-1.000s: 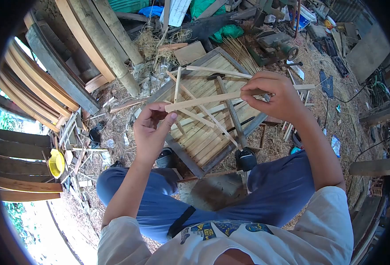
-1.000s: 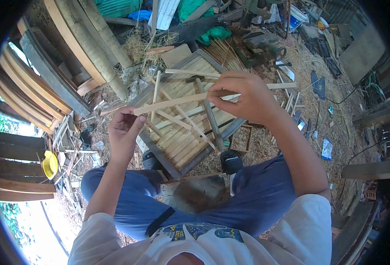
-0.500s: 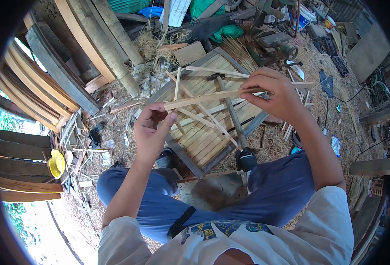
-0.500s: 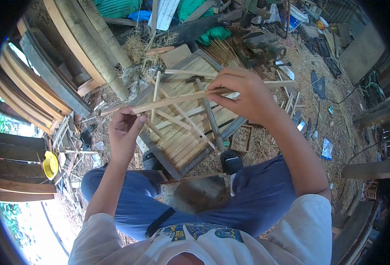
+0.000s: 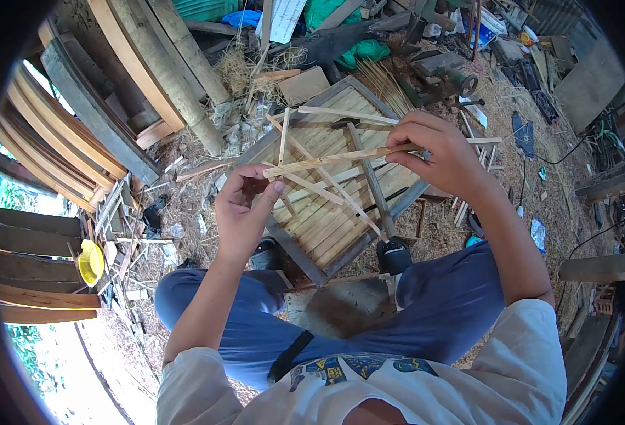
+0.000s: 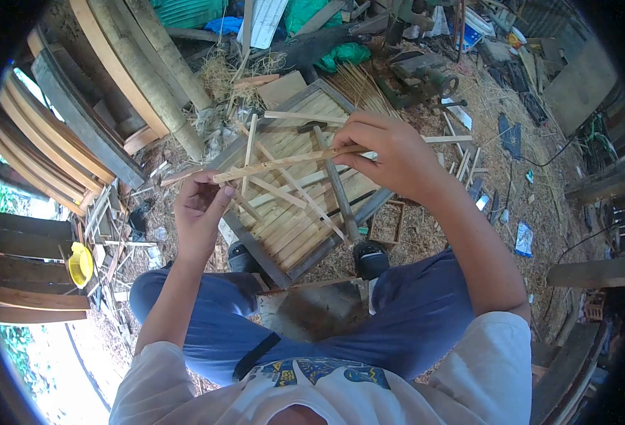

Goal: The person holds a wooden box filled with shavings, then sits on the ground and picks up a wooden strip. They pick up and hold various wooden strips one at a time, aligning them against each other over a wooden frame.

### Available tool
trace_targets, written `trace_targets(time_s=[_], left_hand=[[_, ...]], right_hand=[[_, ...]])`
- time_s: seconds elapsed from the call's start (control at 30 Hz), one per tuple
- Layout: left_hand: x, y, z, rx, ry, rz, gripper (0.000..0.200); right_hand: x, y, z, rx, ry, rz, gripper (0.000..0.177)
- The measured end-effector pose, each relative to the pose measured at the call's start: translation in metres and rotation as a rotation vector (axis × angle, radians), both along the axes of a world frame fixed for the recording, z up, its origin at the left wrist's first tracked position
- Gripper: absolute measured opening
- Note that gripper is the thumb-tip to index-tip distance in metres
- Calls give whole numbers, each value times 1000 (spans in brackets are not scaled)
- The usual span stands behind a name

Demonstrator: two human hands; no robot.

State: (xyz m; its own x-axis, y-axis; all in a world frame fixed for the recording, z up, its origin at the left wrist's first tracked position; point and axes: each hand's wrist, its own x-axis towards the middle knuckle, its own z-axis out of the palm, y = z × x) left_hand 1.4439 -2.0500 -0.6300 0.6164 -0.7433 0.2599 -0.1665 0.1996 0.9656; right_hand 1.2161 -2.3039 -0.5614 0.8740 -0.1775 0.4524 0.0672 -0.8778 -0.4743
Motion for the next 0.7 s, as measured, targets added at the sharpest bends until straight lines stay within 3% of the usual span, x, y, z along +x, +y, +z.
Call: trace_targets(time_s=[0.7], left_hand=[[-1, 0, 3, -5, 7, -17, 23]], right_hand=[[4, 6, -1, 89, -114, 21, 18]])
